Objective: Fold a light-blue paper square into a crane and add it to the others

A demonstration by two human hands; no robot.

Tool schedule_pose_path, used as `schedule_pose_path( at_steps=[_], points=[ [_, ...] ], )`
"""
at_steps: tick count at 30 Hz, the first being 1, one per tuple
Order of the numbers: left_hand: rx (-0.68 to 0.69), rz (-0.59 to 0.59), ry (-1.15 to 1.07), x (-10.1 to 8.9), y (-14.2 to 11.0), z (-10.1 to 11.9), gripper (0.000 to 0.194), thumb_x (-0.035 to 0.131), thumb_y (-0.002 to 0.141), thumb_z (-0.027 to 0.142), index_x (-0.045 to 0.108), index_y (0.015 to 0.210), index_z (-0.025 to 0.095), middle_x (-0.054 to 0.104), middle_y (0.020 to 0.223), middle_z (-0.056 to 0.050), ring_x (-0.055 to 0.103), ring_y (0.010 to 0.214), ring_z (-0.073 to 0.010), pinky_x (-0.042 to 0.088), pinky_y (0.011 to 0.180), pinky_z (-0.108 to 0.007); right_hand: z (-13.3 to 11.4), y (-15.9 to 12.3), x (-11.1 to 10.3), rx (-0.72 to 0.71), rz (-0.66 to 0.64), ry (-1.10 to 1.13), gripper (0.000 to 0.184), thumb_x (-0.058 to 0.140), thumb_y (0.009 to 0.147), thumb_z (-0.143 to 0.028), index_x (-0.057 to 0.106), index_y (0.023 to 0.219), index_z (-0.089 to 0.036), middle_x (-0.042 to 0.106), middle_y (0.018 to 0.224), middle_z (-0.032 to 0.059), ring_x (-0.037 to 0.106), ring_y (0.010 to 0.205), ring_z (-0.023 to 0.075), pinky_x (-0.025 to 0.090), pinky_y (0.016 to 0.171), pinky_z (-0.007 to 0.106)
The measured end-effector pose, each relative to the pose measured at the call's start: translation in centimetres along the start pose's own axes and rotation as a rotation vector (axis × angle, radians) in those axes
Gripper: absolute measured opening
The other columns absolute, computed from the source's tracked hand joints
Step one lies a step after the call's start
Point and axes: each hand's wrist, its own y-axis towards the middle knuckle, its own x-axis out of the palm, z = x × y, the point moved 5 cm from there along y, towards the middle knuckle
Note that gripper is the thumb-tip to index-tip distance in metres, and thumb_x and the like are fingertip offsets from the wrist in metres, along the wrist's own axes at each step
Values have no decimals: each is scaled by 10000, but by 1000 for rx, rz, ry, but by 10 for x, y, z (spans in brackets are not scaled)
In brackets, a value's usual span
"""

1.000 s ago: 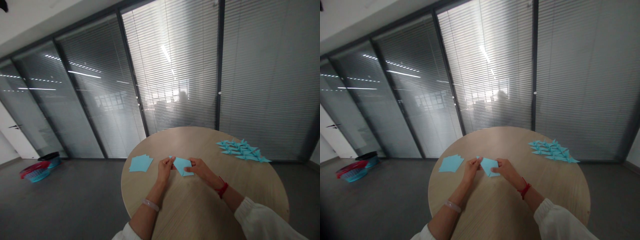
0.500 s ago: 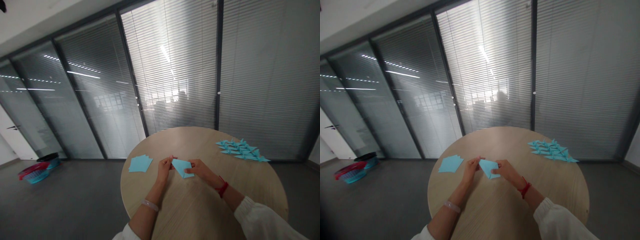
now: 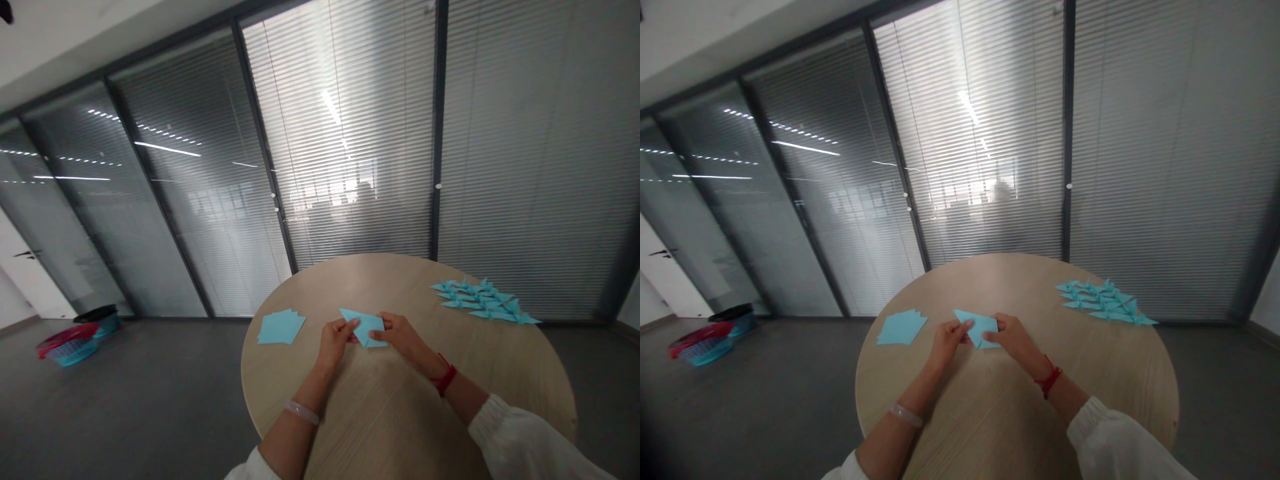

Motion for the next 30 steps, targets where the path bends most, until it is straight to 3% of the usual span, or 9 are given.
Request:
schedule_pose_path(
  at_steps=[4, 12, 22, 26, 30],
  points=[
    [-28, -42, 56, 2, 0, -4, 449, 691, 598, 577, 622, 546, 137, 593, 521, -19, 540, 505, -140, 460, 555, -256, -1, 0, -1, -6, 19, 1, 459, 795, 484, -464, 602, 775, -166, 706, 714, 21, 653, 650, 202, 499, 611, 303],
    [70, 20, 211, 0, -3, 4, 408, 638, 672, 531, 617, 520, 153, 588, 508, -13, 536, 507, -142, 420, 533, -236, -1, 0, -1, -20, 16, 3, 429, 791, 506, -431, 610, 785, -160, 701, 705, 15, 646, 649, 195, 491, 626, 297],
    [115, -20, 366, 0, -3, 2, 444, 598, 714, 543, 631, 501, 155, 613, 508, -33, 517, 488, -135, 378, 522, -230, -9, -3, -2, -47, 74, 45, 468, 791, 499, -483, 622, 797, -164, 713, 743, 42, 663, 690, 231, 511, 652, 334],
    [114, -12, 340, 0, -4, 4, 452, 604, 707, 556, 624, 494, 158, 617, 502, -32, 514, 482, -133, 386, 521, -231, -8, -3, -2, -55, 68, 40, 472, 787, 512, -494, 628, 810, -164, 712, 760, 40, 663, 703, 233, 513, 661, 337],
    [8, -106, 195, 5, -1, -8, 452, 637, 665, 586, 652, 598, 139, 670, 591, -63, 579, 531, -158, 438, 538, -244, -10, -3, -4, -78, 85, 38, 464, 789, 522, -492, 623, 801, -160, 706, 745, 40, 654, 696, 223, 504, 659, 322]
  ],
)
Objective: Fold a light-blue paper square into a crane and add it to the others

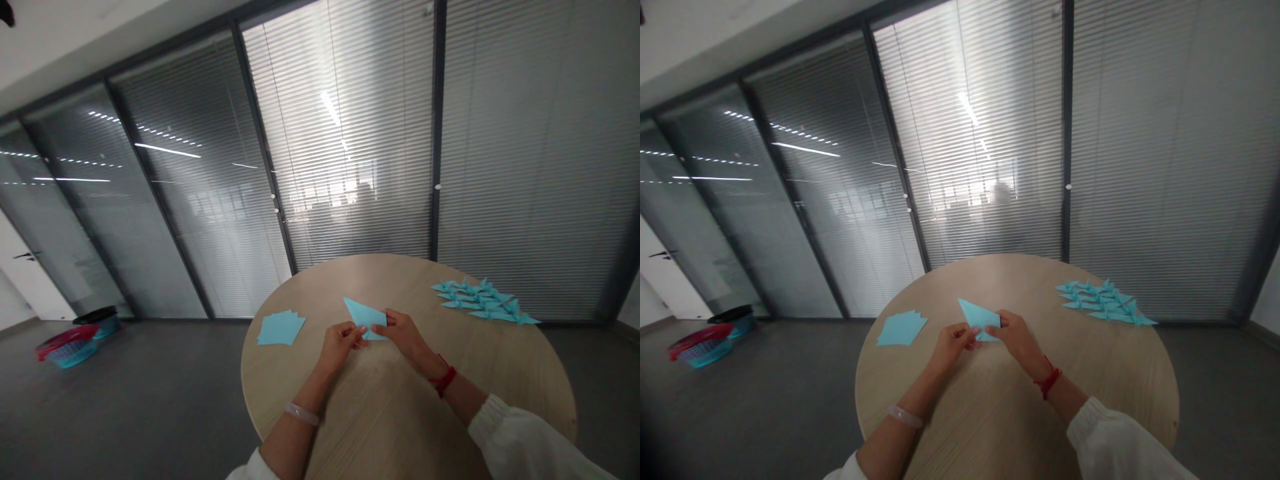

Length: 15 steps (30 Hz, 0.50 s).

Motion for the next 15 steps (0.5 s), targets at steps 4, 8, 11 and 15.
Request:
schedule_pose_path(
  at_steps=[4, 8, 11, 15],
  points=[
    [-60, -90, -106, 6, 0, -8, 475, 649, 655, 596, 679, 703, 124, 702, 673, -91, 635, 593, -192, 474, 566, -270, -4, -1, 0, -15, 17, 7, 464, 790, 523, -498, 612, 786, -160, 705, 741, 43, 647, 682, 215, 497, 660, 317],
    [-51, -68, -94, 4, -2, -5, 473, 647, 655, 605, 656, 630, 133, 691, 617, -79, 633, 581, -189, 473, 576, -270, -3, -1, 2, -19, 19, -8, 462, 787, 529, -507, 617, 789, -164, 706, 745, 41, 651, 696, 224, 500, 662, 322],
    [-46, -72, -90, 5, -2, -2, 486, 634, 658, 618, 646, 620, 134, 691, 615, -79, 618, 558, -175, 466, 562, -264, -1, 0, 0, -19, 34, -3, 460, 788, 529, -503, 619, 795, -167, 706, 748, 41, 653, 701, 225, 501, 662, 321],
    [-66, -143, -104, 10, -3, -3, 492, 595, 688, 623, 639, 641, 135, 677, 588, -71, 592, 509, -158, 454, 541, -261, -1, 0, -2, -35, 45, 20, 426, 786, 551, -477, 615, 789, -169, 702, 737, 28, 645, 678, 207, 492, 650, 308]
  ],
)
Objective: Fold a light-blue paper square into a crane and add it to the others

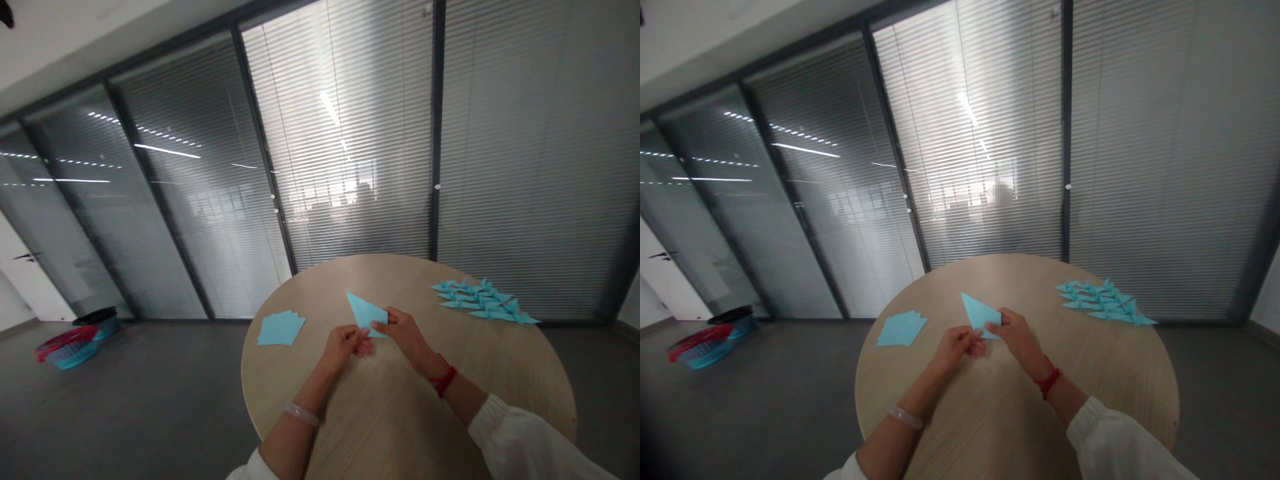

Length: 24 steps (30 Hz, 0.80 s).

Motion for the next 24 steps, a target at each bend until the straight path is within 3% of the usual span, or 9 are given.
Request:
schedule_pose_path(
  at_steps=[6, 12, 17, 20, 22, 24],
  points=[
    [80, 37, 161, -2, -1, 3, 443, 525, 771, 569, 566, 585, 169, 573, 436, 3, 494, 406, -118, 367, 476, -225, -1, 0, 1, 14, -15, 13, 449, 783, 551, -484, 618, 826, -170, 708, 760, 32, 647, 702, 211, 493, 680, 313],
    [101, 22, 209, -4, 1, -2, 430, 468, 820, 541, 556, 617, 172, 538, 438, 21, 464, 414, -115, 368, 489, -223, 7, 4, -1, 80, -8, 43, 482, 745, 550, -567, 632, 809, -176, 692, 716, 27, 647, 709, 225, 507, 692, 334],
    [153, 102, 381, -12, 1, 0, 404, 465, 842, 503, 575, 646, 167, 561, 496, 9, 503, 484, -127, 381, 532, -228, 13, 7, -4, 71, 5, 2, 485, 659, 622, -632, 658, 765, -168, 687, 696, 43, 647, 753, 245, 517, 711, 346],
    [193, 179, 448, -15, 0, 4, 343, 594, 778, 454, 598, 971, 170, 642, 687, -7, 587, 618, -154, 426, 594, -240, 12, 4, -1, 66, -22, 37, 482, 661, 637, -615, 663, 773, -152, 694, 730, 50, 649, 768, 246, 521, 730, 356],
    [233, 215, 451, -16, -1, 6, 587, 671, 728, 389, 453, 1241, 207, 657, 877, -25, 615, 726, -166, 457, 637, -252, 8, -1, 2, 56, -57, 90, 460, 658, 666, -588, 667, 784, -144, 701, 770, 60, 652, 777, 243, 522, 753, 365],
    [270, 241, 452, -15, -2, 7, 765, 694, 714, 323, 300, 1366, 250, 627, 1030, -45, 615, 817, -172, 479, 667, -264, 3, -5, 6, 48, -96, 135, 431, 651, 695, -563, 676, 798, -145, 710, 821, 76, 656, 805, 245, 520, 782, 373]
  ],
)
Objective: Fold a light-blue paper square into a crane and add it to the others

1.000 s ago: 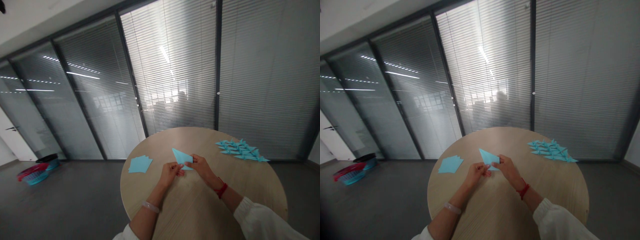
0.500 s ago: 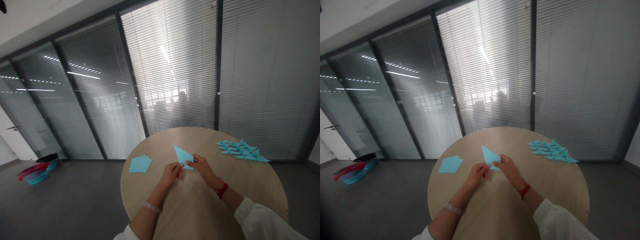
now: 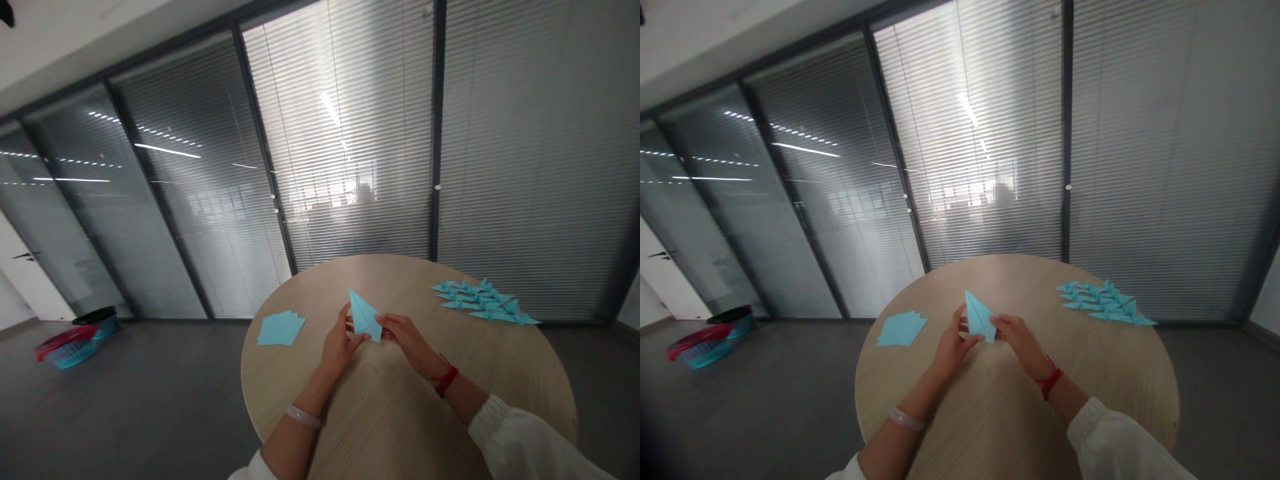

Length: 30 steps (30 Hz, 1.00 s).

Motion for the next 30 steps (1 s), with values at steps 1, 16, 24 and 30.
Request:
schedule_pose_path(
  at_steps=[1, 16, 24, 30],
  points=[
    [11, 15, 3, 0, 0, 0, 803, 691, 719, 296, 254, 1392, 265, 611, 1072, -53, 609, 849, -175, 487, 673, -268, -2, -2, 2, 1, -17, 12, 422, 650, 703, -555, 683, 806, -147, 712, 843, 84, 656, 825, 249, 517, 797, 377],
    [-35, 201, -128, -11, 0, 0, 454, 379, 916, 371, 403, 1335, 200, 553, 693, 32, 592, 494, -105, 479, 584, -238, 8, 4, -1, 106, -10, -108, 453, 685, 630, -577, 706, 741, -138, 729, 834, 99, 657, 829, 252, 489, 816, 399],
    [-67, 181, -173, -12, 3, -4, 365, 512, 835, 360, 564, 1140, 166, 606, 734, -4, 602, 533, -125, 480, 516, -229, 20, 15, -4, 18, -19, -261, 459, 639, 657, -588, 634, 831, -162, 716, 834, 67, 658, 809, 237, 502, 724, 352],
    [-43, 33, -72, 0, 3, -3, 230, 540, 795, 300, 678, 932, 178, 700, 871, -47, 605, 567, -128, 490, 575, -247, 16, 13, -6, -74, 74, -372, 355, 630, 715, -450, 487, 946, -221, 686, 834, 29, 657, 735, 195, 512, 655, 303]
  ],
)
